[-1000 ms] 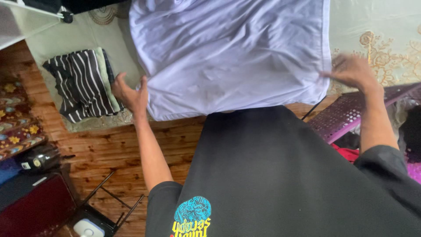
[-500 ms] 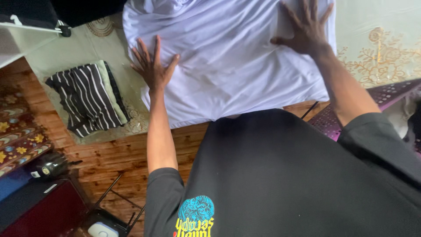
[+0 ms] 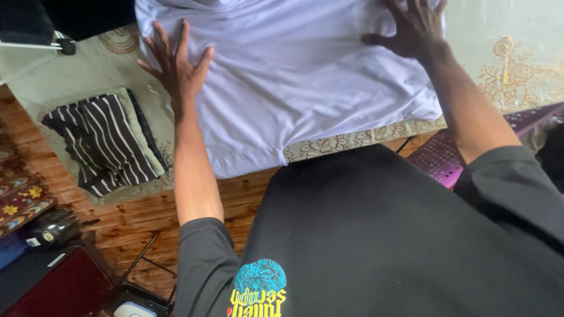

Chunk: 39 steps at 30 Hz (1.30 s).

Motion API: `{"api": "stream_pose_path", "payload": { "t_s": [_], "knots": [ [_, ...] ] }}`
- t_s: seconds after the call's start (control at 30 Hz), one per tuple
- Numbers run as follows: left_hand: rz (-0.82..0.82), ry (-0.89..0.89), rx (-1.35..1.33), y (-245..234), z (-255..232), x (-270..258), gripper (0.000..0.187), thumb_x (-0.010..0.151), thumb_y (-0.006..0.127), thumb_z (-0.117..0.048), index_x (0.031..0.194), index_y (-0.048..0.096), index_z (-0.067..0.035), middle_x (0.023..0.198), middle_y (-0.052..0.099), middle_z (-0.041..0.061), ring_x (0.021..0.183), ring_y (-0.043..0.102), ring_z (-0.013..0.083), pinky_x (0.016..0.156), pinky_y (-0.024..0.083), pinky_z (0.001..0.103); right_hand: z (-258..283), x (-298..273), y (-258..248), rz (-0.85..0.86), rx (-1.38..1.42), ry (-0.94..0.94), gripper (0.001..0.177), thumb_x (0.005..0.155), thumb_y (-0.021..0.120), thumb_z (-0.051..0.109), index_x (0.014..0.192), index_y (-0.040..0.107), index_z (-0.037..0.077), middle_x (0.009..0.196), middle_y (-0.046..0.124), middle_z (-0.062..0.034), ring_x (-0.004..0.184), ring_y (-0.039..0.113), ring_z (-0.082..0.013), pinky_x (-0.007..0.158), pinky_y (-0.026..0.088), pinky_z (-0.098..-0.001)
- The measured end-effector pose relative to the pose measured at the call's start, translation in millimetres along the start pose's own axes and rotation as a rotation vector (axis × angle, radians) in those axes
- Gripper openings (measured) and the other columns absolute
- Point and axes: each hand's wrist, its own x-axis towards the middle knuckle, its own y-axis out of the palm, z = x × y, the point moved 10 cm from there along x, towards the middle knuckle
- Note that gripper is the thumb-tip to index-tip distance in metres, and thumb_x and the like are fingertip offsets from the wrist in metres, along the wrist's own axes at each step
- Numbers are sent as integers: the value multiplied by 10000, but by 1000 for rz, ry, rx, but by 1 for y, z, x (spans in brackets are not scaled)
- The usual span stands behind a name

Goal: The person folds shirts by hand on a table, smoothing the fabric and folding the sleeves and body before placing them in a storage organizer.

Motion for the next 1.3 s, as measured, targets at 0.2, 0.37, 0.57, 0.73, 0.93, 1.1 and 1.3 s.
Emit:
{"api": "stream_pose_path", "payload": {
  "t_s": [0.2,0.37,0.57,0.73,0.93,1.1,1.3],
  "knots": [
    [-445,-92,-139,18,2,-75,730,1035,457,-784,1673,266,-484,1778,-12,75,1664,27,344,1314,-9,710,-40,-60,32,-221,-67,-18,873,1061,422,786,1756,119,354,1788,-10,-160,1665,27,-423,1244,12,-808],
    [-431,-197,-228,62,4,-218,752,1027,369,-767,1668,203,-410,1758,-42,76,1637,19,357,1284,-2,713,-60,-128,60,-487,-7,-53,828,1079,330,785,1719,59,333,1802,-41,-61,1652,2,-284,1268,-17,-719],
    [-381,-65,29,91,26,-253,737,1021,327,-799,1653,208,-438,1752,-58,57,1627,3,335,1294,26,671,-75,-174,80,-201,34,-8,926,1059,276,739,1687,54,96,1774,17,-124,1650,31,-303,1309,-37,-603],
    [-391,-41,28,96,33,-250,726,1005,312,-794,1640,240,-449,1746,-31,46,1624,11,327,1288,8,652,-99,-179,89,-95,-29,-78,857,1052,422,502,1724,142,48,1816,91,-150,1682,89,-276,1367,35,-552],
    [-402,-43,40,95,32,-254,705,1036,323,-764,1649,229,-428,1747,-27,56,1624,11,331,1285,12,662,-179,-218,78,-247,186,245,517,1085,712,456,1334,644,8,1124,712,-192,954,668,-219,900,576,-372],
    [-422,-59,38,93,29,-256,681,1056,351,-740,1650,240,-426,1748,-14,62,1623,19,335,1286,16,665,-161,-237,69,-177,447,-5,366,949,861,353,967,738,10,861,730,-78,753,691,-132,695,561,-253],
    [-441,-78,39,93,30,-256,651,1063,361,-730,1637,272,-437,1750,20,63,1626,48,343,1291,39,662,-156,-243,84,-84,532,139,291,890,891,285,921,748,35,770,711,-72,695,639,-147,674,510,-281]
  ]
}}
